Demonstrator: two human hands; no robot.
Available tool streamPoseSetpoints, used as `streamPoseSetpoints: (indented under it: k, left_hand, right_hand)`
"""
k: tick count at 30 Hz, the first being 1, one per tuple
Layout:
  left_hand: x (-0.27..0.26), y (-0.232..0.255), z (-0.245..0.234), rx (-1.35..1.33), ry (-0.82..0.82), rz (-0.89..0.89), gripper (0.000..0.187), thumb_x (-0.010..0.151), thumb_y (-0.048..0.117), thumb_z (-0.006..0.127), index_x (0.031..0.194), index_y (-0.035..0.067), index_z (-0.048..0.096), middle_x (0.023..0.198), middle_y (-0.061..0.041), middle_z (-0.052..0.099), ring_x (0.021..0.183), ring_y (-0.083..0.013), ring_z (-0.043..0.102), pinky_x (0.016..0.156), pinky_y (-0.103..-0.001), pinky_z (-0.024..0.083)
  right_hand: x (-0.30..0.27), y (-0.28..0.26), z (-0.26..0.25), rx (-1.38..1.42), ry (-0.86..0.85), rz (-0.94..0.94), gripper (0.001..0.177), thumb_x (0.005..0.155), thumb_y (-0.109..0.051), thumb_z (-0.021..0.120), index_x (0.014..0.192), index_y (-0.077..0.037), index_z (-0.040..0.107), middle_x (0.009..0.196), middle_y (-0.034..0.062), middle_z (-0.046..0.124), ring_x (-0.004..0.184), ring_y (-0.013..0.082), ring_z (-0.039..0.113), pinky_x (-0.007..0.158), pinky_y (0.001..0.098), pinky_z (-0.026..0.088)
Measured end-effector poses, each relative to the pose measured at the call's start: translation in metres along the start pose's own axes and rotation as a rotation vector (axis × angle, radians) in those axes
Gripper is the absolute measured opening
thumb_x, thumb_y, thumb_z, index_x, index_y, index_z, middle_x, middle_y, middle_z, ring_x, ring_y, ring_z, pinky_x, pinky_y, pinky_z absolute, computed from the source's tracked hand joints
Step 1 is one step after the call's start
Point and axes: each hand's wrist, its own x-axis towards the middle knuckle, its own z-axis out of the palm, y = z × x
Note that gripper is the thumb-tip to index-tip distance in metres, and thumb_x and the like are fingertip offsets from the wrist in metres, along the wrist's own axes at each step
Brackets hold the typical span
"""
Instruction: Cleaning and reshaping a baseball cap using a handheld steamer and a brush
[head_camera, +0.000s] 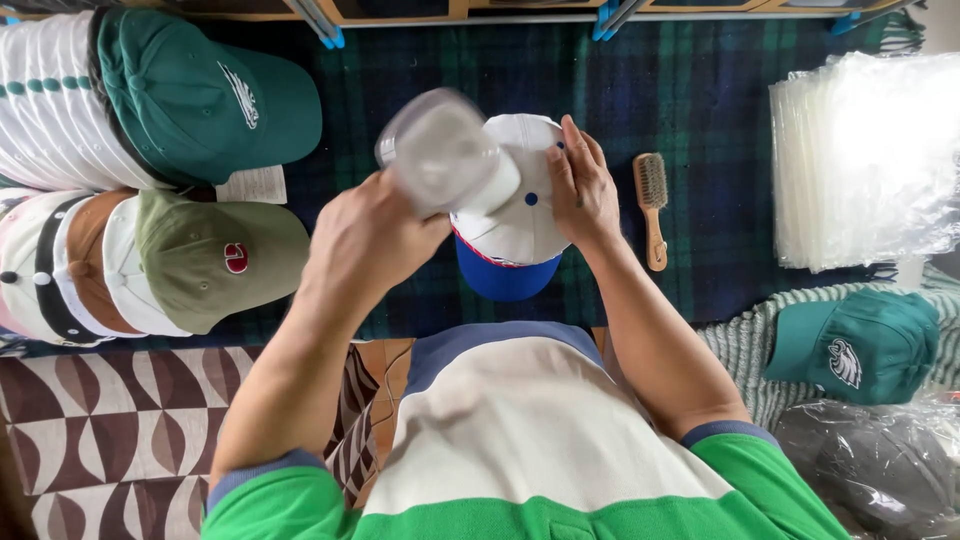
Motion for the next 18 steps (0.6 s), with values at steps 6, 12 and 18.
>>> streamPoseSetpoints:
  k: [6,12,18]
  left_hand:
    - [0.06,0.031,0.027,0.182,0.182,0.366,0.027,0.092,0.029,0.07,0.096,0.003,0.065,0.073,-0.009,0.07,0.06,-0.0323,0.068,0.052,-0.044,0.057]
    - [-0.017,0.009,-0.01,0.104,-0.089,0.018,0.04,0.083,0.022,0.053,0.12,0.008,0.056,0.087,-0.016,0.069,0.076,-0.0436,0.066,0.059,-0.054,0.052]
    - [-0.063,-0.057,0.042,0.086,0.257,-0.061,0.032,0.091,0.029,0.064,0.099,-0.002,0.061,0.087,-0.02,0.068,0.078,-0.0469,0.064,0.062,-0.056,0.051]
  right_hand:
    - [0.007,-0.002,0.0,0.004,-0.039,0.023,0.059,0.104,-0.044,0.032,0.145,-0.008,0.056,0.148,0.0151,0.057,0.137,0.0334,0.053,0.109,0.0441,0.041]
    - [0.001,-0.011,-0.005,0.033,-0.051,0.089,0.065,0.102,-0.048,0.03,0.152,-0.012,0.049,0.154,0.0134,0.053,0.143,0.0307,0.048,0.114,0.0435,0.038]
    - [-0.048,-0.019,-0.002,-0.236,0.355,-0.437,0.044,0.11,-0.03,0.054,0.149,-0.011,0.048,0.146,0.017,0.05,0.14,0.038,0.047,0.112,0.0566,0.036]
